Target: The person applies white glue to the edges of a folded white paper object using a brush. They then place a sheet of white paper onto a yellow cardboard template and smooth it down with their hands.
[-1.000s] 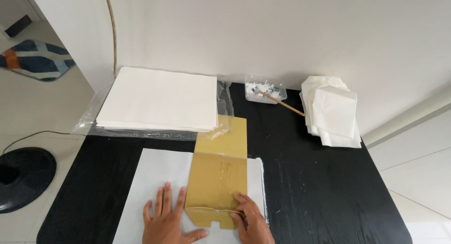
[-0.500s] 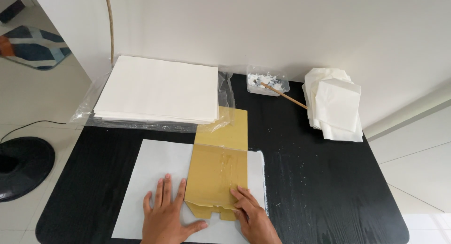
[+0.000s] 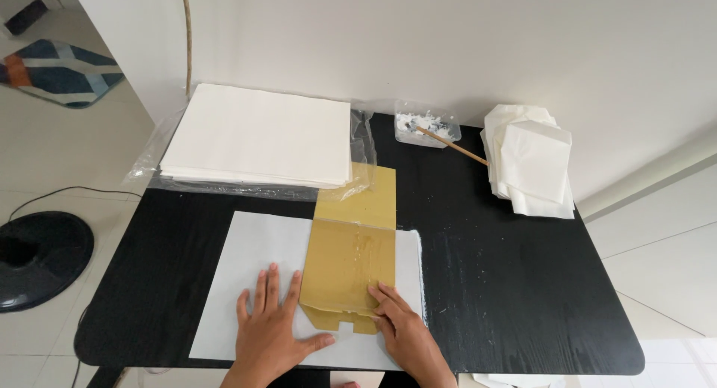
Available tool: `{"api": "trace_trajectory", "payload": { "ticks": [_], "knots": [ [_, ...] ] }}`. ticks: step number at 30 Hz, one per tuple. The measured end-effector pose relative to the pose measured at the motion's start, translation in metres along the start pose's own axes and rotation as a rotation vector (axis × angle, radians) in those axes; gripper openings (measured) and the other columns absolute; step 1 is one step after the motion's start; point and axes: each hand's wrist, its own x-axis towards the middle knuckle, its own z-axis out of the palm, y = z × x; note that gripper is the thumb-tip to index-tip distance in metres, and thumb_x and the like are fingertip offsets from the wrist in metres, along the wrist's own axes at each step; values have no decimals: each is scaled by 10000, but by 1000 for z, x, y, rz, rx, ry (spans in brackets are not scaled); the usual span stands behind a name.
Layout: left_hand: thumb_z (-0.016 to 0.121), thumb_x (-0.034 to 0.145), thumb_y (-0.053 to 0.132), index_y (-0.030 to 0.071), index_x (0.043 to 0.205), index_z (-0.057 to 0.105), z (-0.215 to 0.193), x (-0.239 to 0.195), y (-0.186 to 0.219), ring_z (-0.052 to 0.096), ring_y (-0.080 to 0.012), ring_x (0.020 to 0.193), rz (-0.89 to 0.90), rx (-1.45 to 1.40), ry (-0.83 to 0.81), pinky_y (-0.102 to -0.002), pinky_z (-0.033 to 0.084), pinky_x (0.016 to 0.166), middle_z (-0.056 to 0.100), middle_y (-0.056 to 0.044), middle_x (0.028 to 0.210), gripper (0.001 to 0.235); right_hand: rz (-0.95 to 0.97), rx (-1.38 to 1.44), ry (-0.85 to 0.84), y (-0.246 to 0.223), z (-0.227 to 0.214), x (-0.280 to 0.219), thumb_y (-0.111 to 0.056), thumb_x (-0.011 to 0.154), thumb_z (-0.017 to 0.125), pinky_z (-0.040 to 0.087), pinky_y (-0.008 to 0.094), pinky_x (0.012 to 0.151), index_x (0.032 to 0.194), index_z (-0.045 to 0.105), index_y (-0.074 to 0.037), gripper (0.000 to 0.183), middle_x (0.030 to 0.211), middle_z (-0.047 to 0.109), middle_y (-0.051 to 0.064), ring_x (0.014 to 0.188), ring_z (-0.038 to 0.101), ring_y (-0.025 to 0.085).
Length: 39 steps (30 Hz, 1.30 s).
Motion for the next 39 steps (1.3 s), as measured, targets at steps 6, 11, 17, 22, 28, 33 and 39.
{"api": "trace_trajectory", "payload": {
  "ticks": [6, 11, 17, 22, 28, 33, 39],
  "knots": [
    [580, 738, 1062, 298, 1642, -4, -65, 45, -9, -125, -323, 1588, -77, -413, -945, -570, 13, 1229, -154, -149, 1726, 1320, -73, -47, 113, 0, 11, -6, -137, 1004, 573, 390, 437, 1193, 1030, 645, -64, 106, 1539, 571, 51, 1534, 367, 248],
    [550, 752, 1055, 290, 1644, -27, -75, 49, -9, -139, -320, 1587, -75, -417, -951, -566, -3, 1229, -166, -153, 1725, 1309, -95, -43, 151, 1, 13, -12, -93, 978, 599, 435, 438, 1150, 1178, 611, -76, 202, 1517, 591, 60, 1521, 391, 254],
    [537, 749, 1058, 289, 1647, -41, -71, 47, -8, -131, -327, 1591, -79, -395, -978, -570, 16, 1234, -169, -154, 1728, 1316, -76, -29, 141, -3, 11, -11, -83, 977, 594, 435, 418, 1143, 1299, 609, -78, 322, 1517, 589, 56, 1527, 381, 239],
    [552, 736, 1067, 300, 1641, 2, -65, 41, -6, -108, -316, 1587, -81, -393, -894, -573, 23, 1223, -134, -147, 1727, 1308, -103, -46, 154, -1, 13, -13, -85, 991, 579, 422, 446, 1167, 991, 574, -80, 7, 1522, 595, 76, 1524, 394, 275],
    [507, 749, 1069, 282, 1645, -22, -71, 44, -5, -116, -333, 1589, -67, -378, -932, -574, 32, 1226, -150, -164, 1726, 1305, -111, -31, 190, -1, 11, -14, -112, 982, 609, 433, 428, 1158, 999, 618, -81, 36, 1504, 620, 30, 1511, 419, 239],
    [544, 733, 1079, 300, 1640, 3, -59, 32, -3, -93, -327, 1584, -90, -393, -866, -578, 35, 1220, -124, -149, 1725, 1312, -2, -14, 129, -6, 9, -15, -130, 982, 619, 443, 405, 1142, 1365, 594, -106, 385, 1549, 544, 81, 1521, 392, 230],
    [525, 761, 1059, 286, 1644, -25, -77, 46, -6, -121, -333, 1593, -84, -403, -983, -572, 19, 1238, -171, -148, 1730, 1296, 128, 53, 116, -26, 2, -17, -303, 889, 810, 372, 373, 1218, 996, 654, -133, 254, 1548, 588, 0, 1544, 382, 176]
  ]
}}
